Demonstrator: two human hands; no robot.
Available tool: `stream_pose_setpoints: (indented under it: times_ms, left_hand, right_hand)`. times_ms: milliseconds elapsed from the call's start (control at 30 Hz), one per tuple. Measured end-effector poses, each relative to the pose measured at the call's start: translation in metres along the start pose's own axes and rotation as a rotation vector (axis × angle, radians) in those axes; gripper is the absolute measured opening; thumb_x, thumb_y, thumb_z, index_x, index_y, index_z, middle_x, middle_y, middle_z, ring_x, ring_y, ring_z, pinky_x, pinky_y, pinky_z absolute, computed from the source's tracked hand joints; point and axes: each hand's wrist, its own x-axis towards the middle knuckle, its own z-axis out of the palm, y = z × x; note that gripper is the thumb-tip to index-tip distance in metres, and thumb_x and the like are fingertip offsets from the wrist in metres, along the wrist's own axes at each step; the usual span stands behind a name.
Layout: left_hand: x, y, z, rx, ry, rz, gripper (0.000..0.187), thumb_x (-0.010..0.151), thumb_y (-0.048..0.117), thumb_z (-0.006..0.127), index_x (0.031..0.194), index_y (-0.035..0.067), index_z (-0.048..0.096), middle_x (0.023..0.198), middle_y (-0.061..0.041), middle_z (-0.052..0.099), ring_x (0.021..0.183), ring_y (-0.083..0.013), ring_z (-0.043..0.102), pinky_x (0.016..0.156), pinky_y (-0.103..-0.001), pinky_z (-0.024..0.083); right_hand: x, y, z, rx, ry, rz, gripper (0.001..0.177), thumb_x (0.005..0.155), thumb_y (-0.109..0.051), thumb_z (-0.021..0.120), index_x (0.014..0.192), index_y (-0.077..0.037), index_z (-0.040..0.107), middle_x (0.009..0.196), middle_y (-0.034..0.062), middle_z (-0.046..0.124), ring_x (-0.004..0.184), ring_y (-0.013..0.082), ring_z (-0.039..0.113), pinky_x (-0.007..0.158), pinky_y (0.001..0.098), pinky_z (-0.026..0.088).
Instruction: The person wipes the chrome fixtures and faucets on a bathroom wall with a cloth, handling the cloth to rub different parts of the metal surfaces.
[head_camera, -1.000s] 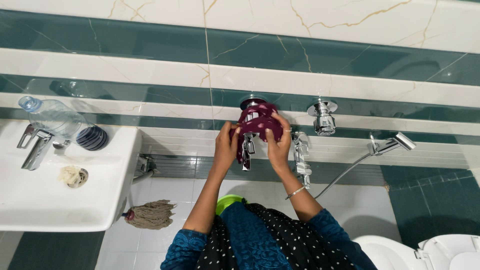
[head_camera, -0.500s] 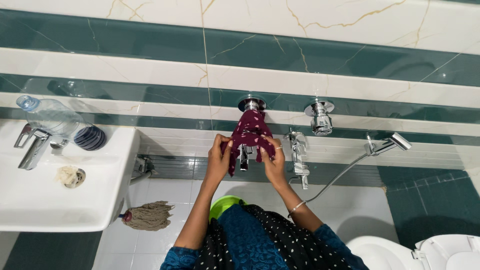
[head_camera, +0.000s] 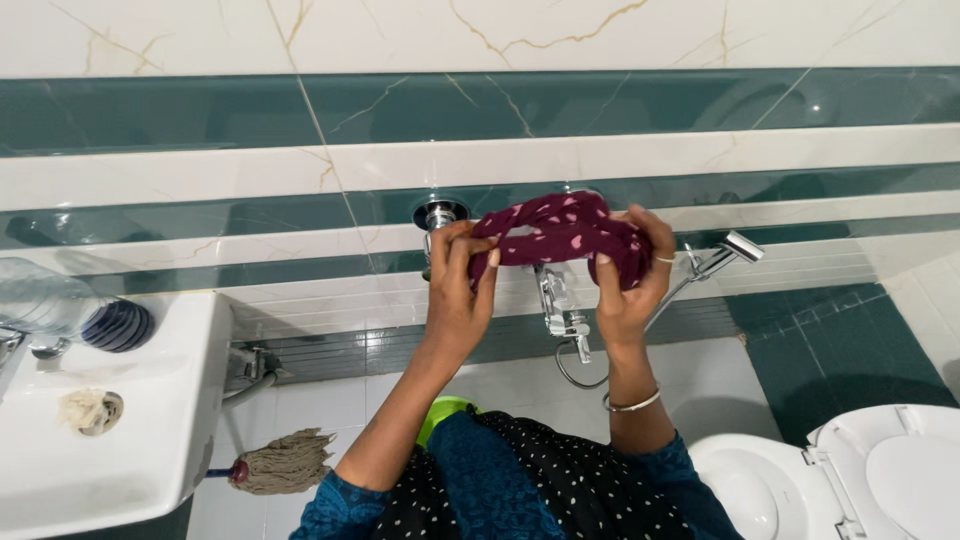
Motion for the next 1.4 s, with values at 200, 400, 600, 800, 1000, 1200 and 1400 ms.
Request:
stream_pose_setpoints:
  times_ms: [200,400,600,800,1000,1200,1400]
  left_hand:
    - [0.004,-0.032,0.096,-0.109,-0.290,-0.277,0.037,0.108,0.020,0.050,0.139,0.002,0.045,0.132,-0.024,0.048,0.119,-0.0415,0.060,0.100,-0.046,0.051]
    - [0.003,-0.052,0.149,-0.019,-0.240,-0.269,0.037,0.107,0.027,0.052,0.133,0.001,0.044,0.127,-0.025,0.054,0.116,-0.0456,0.059,0.094,-0.051,0.050]
    - [-0.024,-0.116,0.147,0.209,-0.147,-0.329,0.018,0.105,0.018,0.052,0.113,0.002,0.052,0.110,-0.022,0.065,0.100,-0.0441,0.063,0.081,-0.050,0.050]
    - [-0.038,-0.094,0.155,0.051,-0.054,-0.525,0.017,0.103,0.018,0.056,0.105,0.000,0.054,0.093,-0.021,0.066,0.085,-0.0406,0.066,0.074,-0.044,0.051]
    - [-0.019,-0.053,0.154,0.193,-0.001,-0.317,0.020,0.105,0.019,0.056,0.101,0.001,0.051,0.091,-0.022,0.062,0.083,-0.0429,0.061,0.073,-0.048,0.047]
    - [-0.022,-0.049,0.163,0.265,-0.065,-0.383,0.023,0.110,0.023,0.049,0.101,0.002,0.047,0.087,-0.022,0.061,0.082,-0.0446,0.059,0.071,-0.050,0.044]
    - [-0.027,-0.059,0.167,0.176,-0.058,-0.407,0.024,0.110,0.026,0.047,0.102,0.003,0.046,0.083,-0.021,0.060,0.077,-0.0438,0.059,0.070,-0.049,0.046]
  right_hand:
    - [-0.004,0.128,-0.051,-0.047,-0.173,0.600,0.035,0.106,-0.019,0.063,0.137,-0.002,0.061,0.106,0.0091,0.063,0.088,0.0148,0.057,0.077,0.0314,0.049]
    - [-0.040,0.194,-0.057,0.566,0.065,1.013,0.031,0.098,-0.019,0.054,0.128,-0.014,0.060,0.114,0.0010,0.070,0.099,0.0098,0.071,0.083,0.0266,0.058]
    - [0.032,0.129,-0.054,-0.203,-0.151,0.121,0.028,0.094,-0.014,0.076,0.119,-0.005,0.068,0.115,0.0094,0.065,0.109,0.0197,0.064,0.096,0.0348,0.053]
    - [0.026,0.152,-0.048,-0.156,-0.286,0.034,0.018,0.094,-0.012,0.077,0.110,-0.005,0.074,0.109,0.0081,0.064,0.103,0.0185,0.064,0.091,0.0340,0.053]
    - [-0.024,0.232,-0.065,0.283,-0.166,0.647,0.024,0.103,-0.023,0.064,0.118,-0.004,0.066,0.100,-0.0004,0.068,0.089,0.0062,0.062,0.078,0.0228,0.052]
    - [-0.031,0.244,-0.067,0.177,-0.209,0.537,0.027,0.105,-0.024,0.063,0.122,-0.002,0.066,0.096,0.0007,0.067,0.082,0.0058,0.058,0.069,0.0224,0.049]
    - [-0.028,0.244,-0.069,0.158,-0.224,0.376,0.029,0.107,-0.026,0.064,0.123,-0.001,0.065,0.106,0.0032,0.069,0.093,0.0072,0.063,0.082,0.0237,0.053]
